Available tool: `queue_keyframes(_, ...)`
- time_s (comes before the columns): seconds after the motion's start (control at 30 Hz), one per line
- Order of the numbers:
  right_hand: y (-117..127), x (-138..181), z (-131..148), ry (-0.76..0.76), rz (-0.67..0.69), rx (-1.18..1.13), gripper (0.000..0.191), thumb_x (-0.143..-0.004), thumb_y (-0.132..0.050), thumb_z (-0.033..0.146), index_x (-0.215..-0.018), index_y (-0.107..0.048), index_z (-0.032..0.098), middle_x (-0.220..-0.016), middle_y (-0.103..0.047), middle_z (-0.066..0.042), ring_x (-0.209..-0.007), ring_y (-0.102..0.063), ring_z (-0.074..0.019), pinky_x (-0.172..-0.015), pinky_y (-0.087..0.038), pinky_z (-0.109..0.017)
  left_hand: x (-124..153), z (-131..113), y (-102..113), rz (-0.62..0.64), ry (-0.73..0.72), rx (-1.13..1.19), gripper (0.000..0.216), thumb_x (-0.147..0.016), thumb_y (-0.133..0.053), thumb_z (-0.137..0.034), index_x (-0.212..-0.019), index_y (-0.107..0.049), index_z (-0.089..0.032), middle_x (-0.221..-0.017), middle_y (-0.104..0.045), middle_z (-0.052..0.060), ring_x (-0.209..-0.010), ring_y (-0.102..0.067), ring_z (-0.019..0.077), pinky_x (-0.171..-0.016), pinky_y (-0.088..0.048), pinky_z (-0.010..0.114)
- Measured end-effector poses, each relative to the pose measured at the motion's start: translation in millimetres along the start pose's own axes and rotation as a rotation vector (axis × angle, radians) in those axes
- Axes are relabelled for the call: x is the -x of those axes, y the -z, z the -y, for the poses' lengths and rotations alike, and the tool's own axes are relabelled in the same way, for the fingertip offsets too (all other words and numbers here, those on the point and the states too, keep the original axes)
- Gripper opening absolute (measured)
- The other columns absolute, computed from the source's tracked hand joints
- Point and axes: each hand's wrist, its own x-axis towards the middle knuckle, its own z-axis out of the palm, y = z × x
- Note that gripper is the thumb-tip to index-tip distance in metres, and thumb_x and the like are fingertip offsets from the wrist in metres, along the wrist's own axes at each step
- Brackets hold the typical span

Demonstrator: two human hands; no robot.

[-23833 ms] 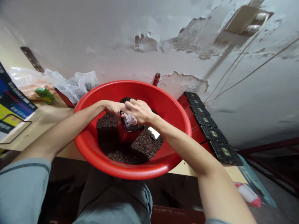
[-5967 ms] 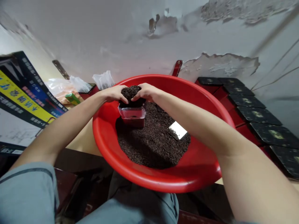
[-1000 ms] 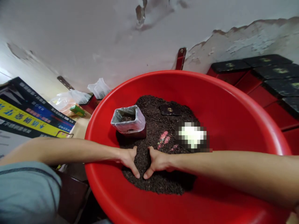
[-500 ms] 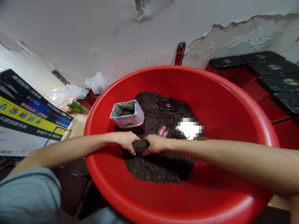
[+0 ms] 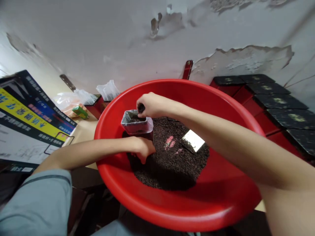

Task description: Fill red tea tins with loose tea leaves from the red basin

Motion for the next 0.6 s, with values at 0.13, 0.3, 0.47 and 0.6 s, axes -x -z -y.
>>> queue_keyframes(0.13, -1.1, -44.1, 12.8, 0.062, 0.053, 0.043, 0.022, -0.074, -0.082, 0.018, -0.096, -0.079, 0.020, -0.091, -0.077, -0.005, -0.085, -0.071, -0.0200, -0.076, -0.052, -0.029, -18.1, -11.4, 2.5, 0.021, -0.070, 0.028, 0.024, -0.074, -0.083, -0.024, -0.094, -0.078, -0.011, -0.064, -0.073, 0.009, -0.062, -0.071, 0.0295, -0.060, -0.060, 0.038)
queue_keyframes(0.3, -6.1, -47.3, 5.8, 0.092, -0.008, 0.038, 0.033, -0.073, -0.080, 0.013, -0.105, -0.079, 0.018, -0.102, -0.076, -0.006, -0.094, -0.070, -0.0209, -0.085, -0.053, -0.030, -29.5, 3.4, -4.4, -0.154, -0.078, 0.041, 0.039, -0.057, -0.093, -0.020, -0.093, -0.080, -0.020, -0.081, -0.079, 0.007, -0.091, -0.074, 0.0328, -0.085, -0.059, 0.040)
queue_keyframes(0.47, -19.7, -0.8, -35.8, -0.097, -0.157, 0.027, 0.034, -0.087, -0.068, 0.030, -0.118, -0.075, 0.018, -0.113, -0.073, -0.010, -0.097, -0.069, -0.0221, -0.091, -0.053, -0.035, -18.4, 13.2, 0.2, -0.176, -0.178, -0.142, 0.023, -0.072, -0.089, -0.031, -0.088, -0.081, -0.017, -0.103, -0.080, 0.013, -0.105, -0.072, 0.0338, -0.095, -0.055, 0.039)
queue_keyframes(0.6, -82.5, 51.4, -66.0, -0.339, 0.343, 0.003, 0.062, -0.091, -0.064, 0.045, -0.142, -0.060, 0.010, -0.132, -0.066, -0.021, -0.118, -0.066, -0.0320, -0.102, -0.050, -0.041, -9.2, 15.6, 3.7, -0.182, -0.163, -0.143, 0.021, -0.076, -0.086, -0.030, -0.089, -0.082, -0.014, -0.100, -0.080, 0.015, -0.094, -0.074, 0.0328, -0.087, -0.056, 0.038)
